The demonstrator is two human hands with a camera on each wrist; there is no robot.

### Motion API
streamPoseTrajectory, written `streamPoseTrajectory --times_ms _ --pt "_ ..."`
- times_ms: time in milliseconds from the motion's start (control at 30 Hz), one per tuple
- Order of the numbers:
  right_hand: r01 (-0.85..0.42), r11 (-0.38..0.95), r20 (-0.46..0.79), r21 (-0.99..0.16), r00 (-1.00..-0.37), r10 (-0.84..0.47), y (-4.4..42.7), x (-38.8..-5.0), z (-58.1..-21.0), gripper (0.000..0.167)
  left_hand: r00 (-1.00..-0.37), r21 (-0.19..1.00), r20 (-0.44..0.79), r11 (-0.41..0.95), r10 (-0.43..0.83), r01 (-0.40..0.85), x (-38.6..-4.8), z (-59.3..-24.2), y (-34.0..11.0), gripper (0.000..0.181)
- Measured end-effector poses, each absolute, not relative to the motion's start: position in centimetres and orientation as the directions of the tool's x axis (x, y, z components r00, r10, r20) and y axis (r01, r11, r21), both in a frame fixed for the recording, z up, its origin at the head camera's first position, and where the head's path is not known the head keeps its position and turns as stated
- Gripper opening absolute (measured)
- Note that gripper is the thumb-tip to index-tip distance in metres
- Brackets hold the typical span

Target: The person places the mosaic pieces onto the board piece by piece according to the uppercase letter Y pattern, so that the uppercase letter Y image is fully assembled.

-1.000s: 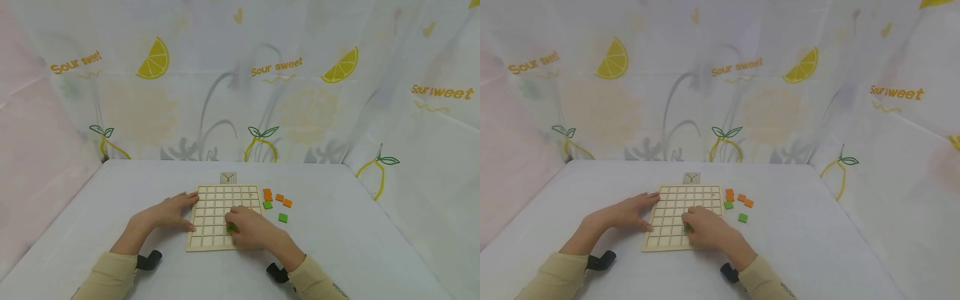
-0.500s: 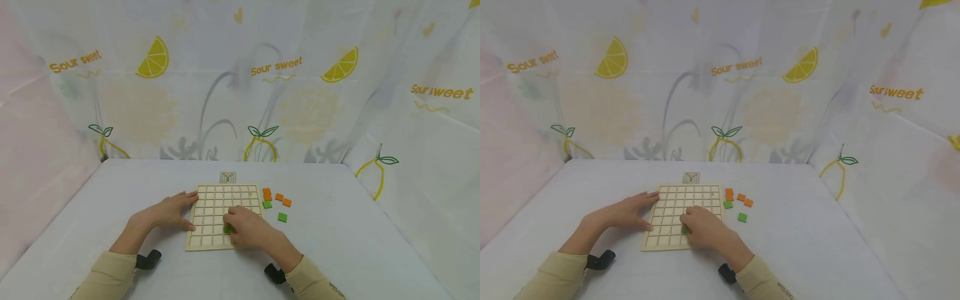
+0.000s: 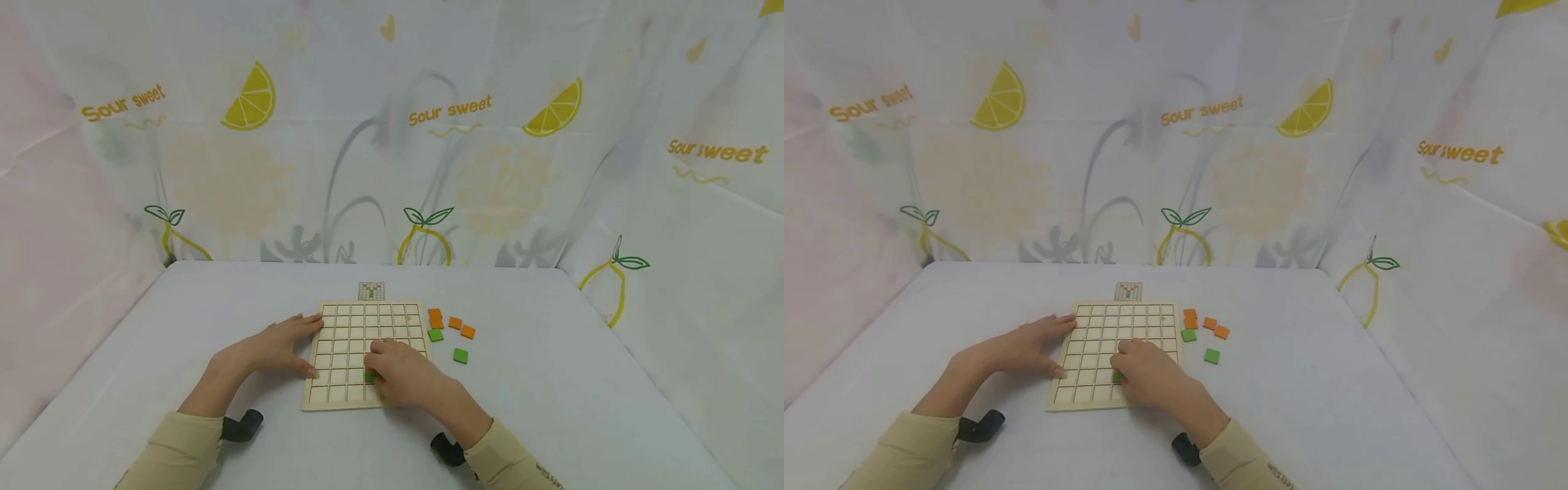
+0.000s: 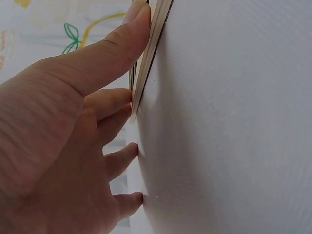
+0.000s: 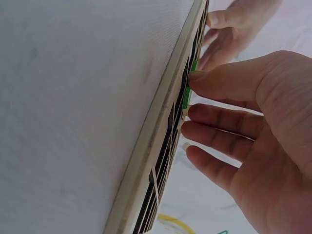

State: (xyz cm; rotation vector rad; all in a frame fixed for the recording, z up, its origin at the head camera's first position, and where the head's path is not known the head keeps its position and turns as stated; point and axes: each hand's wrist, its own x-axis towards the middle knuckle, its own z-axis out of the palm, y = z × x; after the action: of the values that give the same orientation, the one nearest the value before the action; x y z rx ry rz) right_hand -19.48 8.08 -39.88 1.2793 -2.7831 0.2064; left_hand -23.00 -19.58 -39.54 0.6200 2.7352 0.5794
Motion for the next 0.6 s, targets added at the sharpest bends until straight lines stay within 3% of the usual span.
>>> streamPoseTrajectory --times_ms 600 --pt "-0.717 0.689 0.078 -0.109 -0.697 -0.713 7.81 -19.18 -39.53 0.007 -0.876 0.442 -0.165 0.828 0.453 0.345 -23.43 -40.18 -19.75 0.105"
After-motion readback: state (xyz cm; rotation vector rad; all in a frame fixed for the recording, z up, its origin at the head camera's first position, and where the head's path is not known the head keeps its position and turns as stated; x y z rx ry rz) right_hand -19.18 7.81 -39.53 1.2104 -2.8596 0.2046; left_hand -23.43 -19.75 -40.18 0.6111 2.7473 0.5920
